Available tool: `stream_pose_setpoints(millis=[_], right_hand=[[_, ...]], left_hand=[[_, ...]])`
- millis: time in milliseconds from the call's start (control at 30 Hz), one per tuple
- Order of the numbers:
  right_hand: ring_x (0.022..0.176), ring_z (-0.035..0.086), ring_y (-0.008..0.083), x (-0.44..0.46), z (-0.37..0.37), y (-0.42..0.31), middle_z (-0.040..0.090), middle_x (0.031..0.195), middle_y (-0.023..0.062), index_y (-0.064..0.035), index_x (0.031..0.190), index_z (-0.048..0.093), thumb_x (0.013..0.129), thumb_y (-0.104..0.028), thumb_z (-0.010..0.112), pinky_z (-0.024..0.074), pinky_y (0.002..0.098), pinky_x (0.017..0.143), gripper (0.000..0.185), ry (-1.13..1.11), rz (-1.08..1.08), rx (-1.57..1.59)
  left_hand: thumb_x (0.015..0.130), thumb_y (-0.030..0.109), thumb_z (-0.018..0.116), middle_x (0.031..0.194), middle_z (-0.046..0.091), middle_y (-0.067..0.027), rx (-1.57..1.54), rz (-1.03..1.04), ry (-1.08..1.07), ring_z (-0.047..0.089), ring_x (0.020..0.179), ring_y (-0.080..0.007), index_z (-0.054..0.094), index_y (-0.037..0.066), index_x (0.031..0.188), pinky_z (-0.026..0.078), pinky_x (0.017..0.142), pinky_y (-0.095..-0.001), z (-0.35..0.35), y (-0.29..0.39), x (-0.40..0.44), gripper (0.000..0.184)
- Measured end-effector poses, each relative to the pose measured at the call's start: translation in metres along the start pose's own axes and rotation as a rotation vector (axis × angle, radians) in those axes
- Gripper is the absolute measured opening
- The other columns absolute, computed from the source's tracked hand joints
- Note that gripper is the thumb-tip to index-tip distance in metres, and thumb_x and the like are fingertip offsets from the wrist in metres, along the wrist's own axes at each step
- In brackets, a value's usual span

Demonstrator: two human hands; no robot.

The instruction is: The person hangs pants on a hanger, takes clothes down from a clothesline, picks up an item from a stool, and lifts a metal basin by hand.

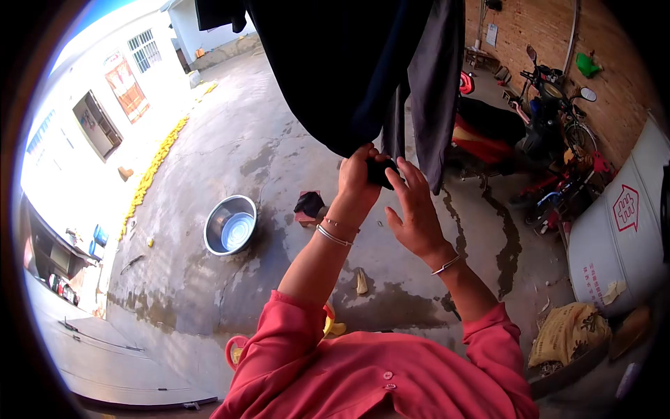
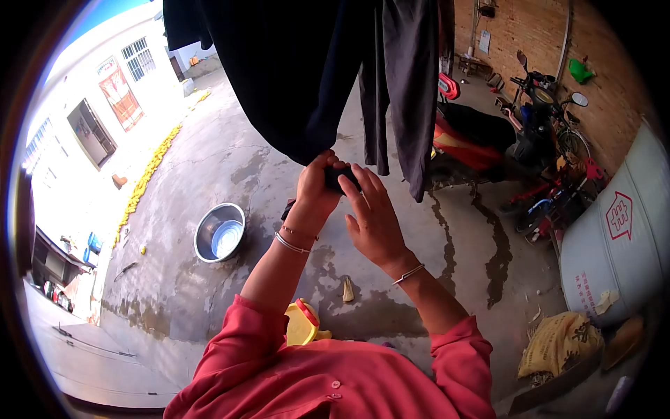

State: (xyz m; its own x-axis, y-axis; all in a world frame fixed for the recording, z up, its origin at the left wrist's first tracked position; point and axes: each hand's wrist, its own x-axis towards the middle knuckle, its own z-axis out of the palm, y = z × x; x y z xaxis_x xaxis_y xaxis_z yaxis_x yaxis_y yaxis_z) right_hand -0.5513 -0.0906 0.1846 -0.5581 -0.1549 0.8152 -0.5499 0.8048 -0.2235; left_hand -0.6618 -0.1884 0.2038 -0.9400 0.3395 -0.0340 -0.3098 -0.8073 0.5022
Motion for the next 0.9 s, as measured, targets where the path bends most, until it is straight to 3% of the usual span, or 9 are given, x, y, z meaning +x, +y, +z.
stream_pose_setpoints(millis=[133,267,367,400,533,567,633,700,900], right_hand=[[0.115,0.040,0.0335,0.002,0.024,0.019,0.038,0.131,0.0127,-0.0086,0.127,0.044,0.070,0.006,0.056,0.0380,0.0401,0.095,0.060,0.082,-0.137,-0.296],[0.102,0.047,0.0302,0.018,0.028,0.033,0.045,0.116,0.0106,-0.0089,0.125,0.043,0.072,0.003,0.056,0.0420,0.0380,0.087,0.055,0.212,-0.189,-0.272],[0.098,0.050,0.0301,0.025,0.032,0.044,0.046,0.112,0.0114,-0.0079,0.122,0.043,0.074,0.002,0.056,0.0435,0.0378,0.083,0.051,0.165,-0.126,-0.272],[0.089,0.054,0.0314,0.028,0.034,0.048,0.050,0.104,0.0121,-0.0067,0.113,0.044,0.076,-0.002,0.056,0.0463,0.0387,0.076,0.039,0.201,-0.133,-0.296],[0.081,0.058,0.0330,0.033,0.034,0.041,0.053,0.094,0.0126,-0.0063,0.099,0.043,0.082,-0.012,0.055,0.0491,0.0419,0.063,0.022,0.010,0.053,-0.333],[0.081,0.058,0.0330,0.033,0.037,0.040,0.053,0.094,0.0126,-0.0063,0.099,0.043,0.082,-0.012,0.055,0.0491,0.0419,0.063,0.022,0.000,0.029,-0.318],[0.077,0.059,0.0336,0.031,0.040,0.040,0.054,0.093,0.0125,-0.0069,0.099,0.043,0.083,-0.015,0.055,0.0493,0.0428,0.059,0.022,-0.092,0.191,-0.344],[0.073,0.059,0.0351,0.032,0.041,0.046,0.055,0.088,0.0125,-0.0073,0.099,0.043,0.083,-0.019,0.055,0.0490,0.0437,0.056,0.023,-0.127,0.203,-0.379],[0.073,0.059,0.0377,0.034,0.036,0.037,0.060,0.085,0.0163,-0.0071,0.102,0.044,0.080,-0.025,0.059,0.0474,0.0460,0.057,0.032,-0.066,0.152,-0.198]], left_hand=[[0.086,0.007,0.048,0.072,0.052,-0.0068,-0.062,-0.136,-0.020,0.053,0.067,-0.0183,0.048,0.003,0.075,0.049,0.062,-0.0300,0.007,-0.012,-0.009,0.012],[0.089,0.012,0.047,0.094,0.055,-0.0096,0.028,-0.143,0.005,0.054,0.087,-0.0180,0.052,-0.001,0.094,0.047,0.080,-0.0305,0.014,-0.014,-0.026,0.015],[0.090,0.013,0.047,0.099,0.054,-0.0097,0.082,-0.055,-0.014,0.053,0.091,-0.0179,0.052,-0.002,0.099,0.045,0.084,-0.0305,0.023,-0.013,-0.036,0.018],[0.089,0.015,0.049,0.099,0.055,-0.0086,0.151,-0.021,-0.036,0.053,0.093,-0.0172,0.052,-0.002,0.100,0.044,0.083,-0.0294,0.020,-0.015,-0.033,0.021],[0.087,0.013,0.050,0.092,0.057,-0.0056,0.289,0.078,0.009,0.053,0.089,-0.0158,0.055,-0.001,0.096,0.044,0.079,-0.0282,0.018,-0.017,-0.028,0.018],[0.085,0.012,0.051,0.087,0.058,-0.0044,0.368,0.130,-0.031,0.053,0.086,-0.0143,0.056,-0.001,0.094,0.044,0.076,-0.0279,0.014,-0.020,-0.023,0.016],[0.083,0.010,0.051,0.083,0.058,-0.0032,0.440,0.198,-0.054,0.053,0.082,-0.0128,0.057,0.000,0.092,0.044,0.073,-0.0276,0.009,-0.022,-0.017,0.015],[0.079,0.007,0.051,0.078,0.058,-0.0026,0.890,0.407,0.126,0.052,0.077,-0.0102,0.058,0.000,0.088,0.045,0.068,-0.0287,0.009,-0.022,-0.012,0.013],[0.077,0.008,0.052,0.076,0.059,-0.0073,0.781,0.512,-0.015,0.052,0.075,-0.0104,0.055,-0.004,0.087,0.046,0.067,-0.0297,0.006,-0.018,-0.019,0.016]])
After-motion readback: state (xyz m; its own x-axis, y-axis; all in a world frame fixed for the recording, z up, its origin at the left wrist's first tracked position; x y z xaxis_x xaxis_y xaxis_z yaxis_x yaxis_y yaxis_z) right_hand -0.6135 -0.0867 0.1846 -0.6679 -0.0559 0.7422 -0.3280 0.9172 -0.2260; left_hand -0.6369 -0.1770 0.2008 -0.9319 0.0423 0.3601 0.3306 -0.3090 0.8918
